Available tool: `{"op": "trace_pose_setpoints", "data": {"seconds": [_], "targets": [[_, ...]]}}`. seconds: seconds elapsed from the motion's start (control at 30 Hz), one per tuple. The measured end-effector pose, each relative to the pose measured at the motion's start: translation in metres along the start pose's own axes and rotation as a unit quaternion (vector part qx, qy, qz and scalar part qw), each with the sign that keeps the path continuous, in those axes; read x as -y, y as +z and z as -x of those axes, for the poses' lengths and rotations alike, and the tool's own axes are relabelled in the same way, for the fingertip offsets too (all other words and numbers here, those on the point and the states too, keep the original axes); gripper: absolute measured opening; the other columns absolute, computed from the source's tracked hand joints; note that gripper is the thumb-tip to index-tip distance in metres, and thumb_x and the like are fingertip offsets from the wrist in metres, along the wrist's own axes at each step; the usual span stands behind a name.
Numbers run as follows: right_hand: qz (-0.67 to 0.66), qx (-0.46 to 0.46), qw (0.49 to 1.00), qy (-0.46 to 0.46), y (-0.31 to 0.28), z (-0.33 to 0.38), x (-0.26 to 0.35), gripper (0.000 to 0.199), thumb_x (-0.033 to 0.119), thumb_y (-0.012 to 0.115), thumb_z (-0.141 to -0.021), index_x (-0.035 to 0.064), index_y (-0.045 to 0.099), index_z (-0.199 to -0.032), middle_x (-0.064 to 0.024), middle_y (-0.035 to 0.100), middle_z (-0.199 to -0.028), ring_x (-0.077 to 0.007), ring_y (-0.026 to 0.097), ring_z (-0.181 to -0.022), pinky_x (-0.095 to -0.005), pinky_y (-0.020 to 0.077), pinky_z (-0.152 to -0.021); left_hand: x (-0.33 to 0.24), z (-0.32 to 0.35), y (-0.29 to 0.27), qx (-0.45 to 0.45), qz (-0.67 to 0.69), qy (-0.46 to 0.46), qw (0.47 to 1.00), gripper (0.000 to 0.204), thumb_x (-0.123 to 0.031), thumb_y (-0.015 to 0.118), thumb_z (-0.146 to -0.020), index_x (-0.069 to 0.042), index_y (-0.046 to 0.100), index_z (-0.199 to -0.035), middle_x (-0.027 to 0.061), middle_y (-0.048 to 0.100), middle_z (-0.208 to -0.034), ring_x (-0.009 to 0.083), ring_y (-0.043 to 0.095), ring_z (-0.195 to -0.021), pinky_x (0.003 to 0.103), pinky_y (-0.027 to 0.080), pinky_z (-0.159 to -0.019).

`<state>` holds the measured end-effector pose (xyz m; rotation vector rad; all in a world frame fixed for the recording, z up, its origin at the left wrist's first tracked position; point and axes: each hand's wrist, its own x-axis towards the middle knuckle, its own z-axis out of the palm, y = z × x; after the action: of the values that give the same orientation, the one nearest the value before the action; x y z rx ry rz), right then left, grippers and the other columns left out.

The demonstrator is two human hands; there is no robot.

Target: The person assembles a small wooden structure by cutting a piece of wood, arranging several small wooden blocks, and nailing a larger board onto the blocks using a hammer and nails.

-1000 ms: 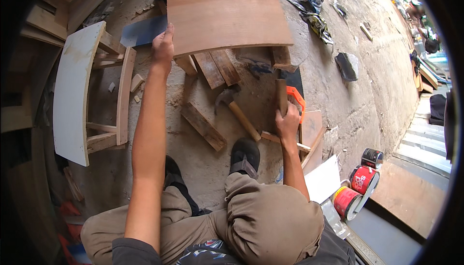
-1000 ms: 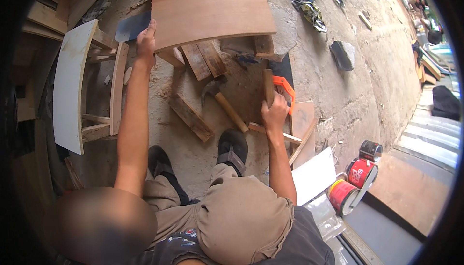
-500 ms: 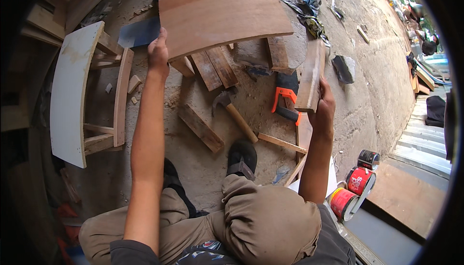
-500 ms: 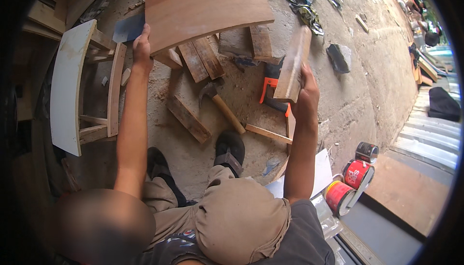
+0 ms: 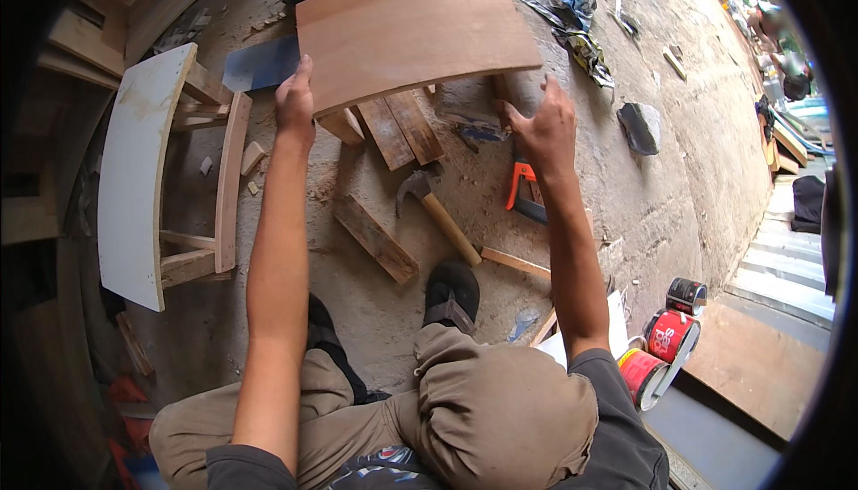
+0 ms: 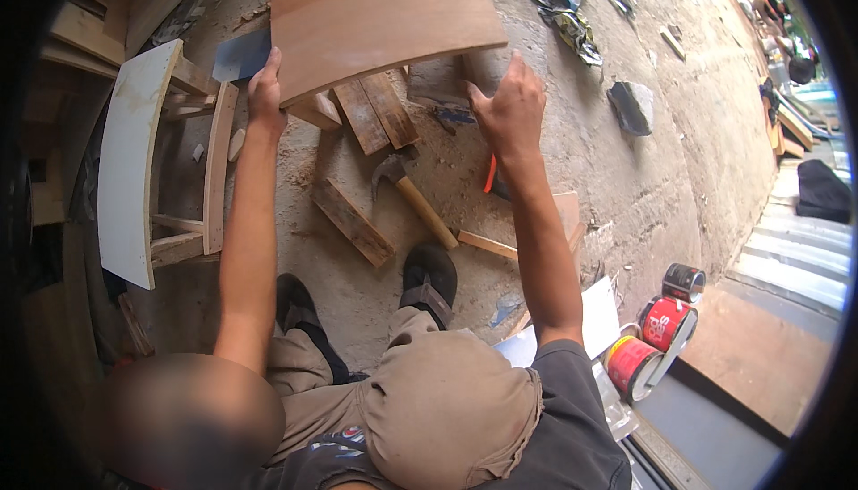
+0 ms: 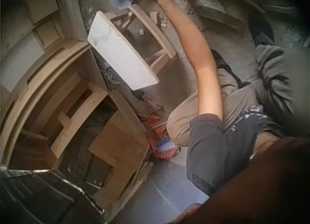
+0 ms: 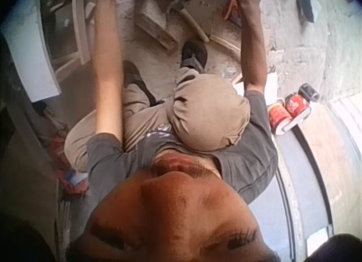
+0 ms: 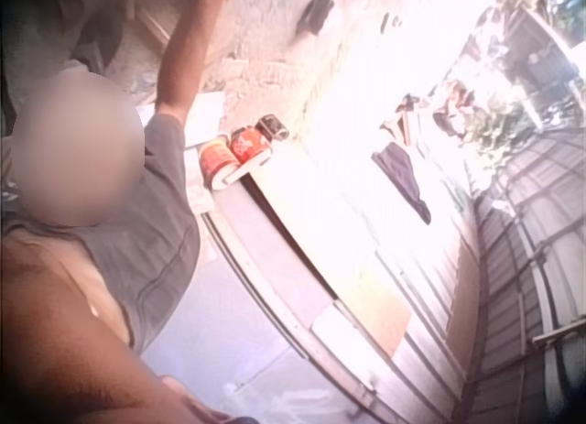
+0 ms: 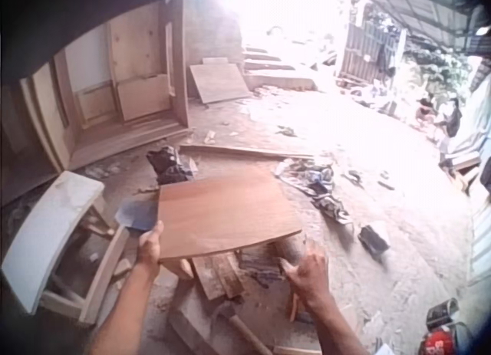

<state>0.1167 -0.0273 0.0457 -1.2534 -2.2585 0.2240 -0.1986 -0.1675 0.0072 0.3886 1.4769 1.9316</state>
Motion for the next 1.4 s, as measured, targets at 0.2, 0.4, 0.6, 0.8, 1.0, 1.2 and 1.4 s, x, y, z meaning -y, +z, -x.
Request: {"op": "trace_pose_setpoints", "data": {"seconds": [0.2,0.4,0.6,0.8,1.0,1.2,1.4], "targets": [[-0.019,0.006,0.997,0.069,-0.019,0.018,0.009,0.083,0.041,0.08,-0.081,-0.0094,0.046,-0.137,-0.0277,0.057,-0.127,-0.042,0.054,-0.12,-0.0476,0.0414,-0.102,-0.007,-0.006,-0.001,0.017,-0.046,-0.033,0.998,0.044,-0.036,0.058,-0.1,0.004,0.065,-0.118,0.0076,0.069,-0.113,0.0138,0.064,-0.1,0.027,0.047,-0.09],[-0.042,-0.043,0.994,-0.089,-0.022,0.008,0.018,0.078,0.037,0.08,-0.082,0.0042,0.044,-0.143,-0.0238,0.047,-0.139,-0.039,0.048,-0.129,-0.0507,0.0366,-0.105,-0.003,-0.01,-0.004,0.051,-0.073,-0.026,0.996,0.047,-0.038,0.058,-0.1,0.004,0.063,-0.121,0.0074,0.069,-0.114,0.013,0.064,-0.101,0.026,0.047,-0.091],[-0.055,-0.062,0.994,-0.072,-0.004,-0.035,0.022,0.073,0.041,0.075,-0.086,0.0015,0.048,-0.141,-0.0256,0.054,-0.134,-0.041,0.054,-0.123,-0.0458,0.0436,-0.099,0.004,-0.01,-0.01,0.084,-0.077,0.0,0.993,0.046,-0.037,0.056,-0.102,0.004,0.064,-0.121,0.0073,0.068,-0.116,0.0122,0.063,-0.103,0.025,0.046,-0.092],[-0.176,0.054,0.97,0.157,0.018,-0.049,-0.027,0.055,0.045,0.068,-0.092,-0.007,0.069,-0.11,-0.0175,0.072,-0.09,-0.0236,0.068,-0.086,-0.033,0.0524,-0.08,0.001,-0.006,-0.007,0.099,-0.076,-0.009,0.992,0.046,-0.036,0.055,-0.102,0.004,0.063,-0.122,0.0079,0.068,-0.118,0.0125,0.063,-0.105,0.025,0.046,-0.093],[-0.17,-0.002,0.98,0.104,0.02,-0.035,-0.03,0.052,0.042,0.069,-0.091,-0.0089,0.071,-0.101,-0.0234,0.072,-0.097,-0.0276,0.07,-0.09,-0.0368,0.0514,-0.079,-0.009,0.011,-0.002,0.14,-0.036,-0.021,0.989,0.048,-0.037,0.053,-0.102,0.004,0.06,-0.128,0.0074,0.067,-0.121,0.0127,0.062,-0.108,0.026,0.046,-0.094],[-0.318,0.067,0.929,0.179,0.022,-0.027,-0.036,0.05,0.043,0.064,-0.098,-0.0042,0.067,-0.113,-0.0089,0.07,-0.097,-0.0121,0.06,-0.088,-0.0276,0.0486,-0.08,-0.016,0.01,-0.006,0.138,-0.119,-0.026,0.983,0.063,-0.049,0.048,-0.103,0.004,0.053,-0.137,0.0095,0.061,-0.133,0.0155,0.056,-0.121,0.027,0.039,-0.104],[-0.06,-0.031,0.993,-0.096,0.007,-0.046,-0.02,0.063,0.024,0.067,-0.09,-0.0005,0.045,-0.144,-0.025,0.049,-0.143,-0.0359,0.047,-0.133,-0.0442,0.0367,-0.111,0.005,0.036,-0.038,0.16,-0.209,0.139,0.955,0.074,-0.039,0.072,-0.091,0.002,0.044,-0.145,0.0121,0.055,-0.141,0.02,0.05,-0.131,0.035,0.038,-0.111]]}}
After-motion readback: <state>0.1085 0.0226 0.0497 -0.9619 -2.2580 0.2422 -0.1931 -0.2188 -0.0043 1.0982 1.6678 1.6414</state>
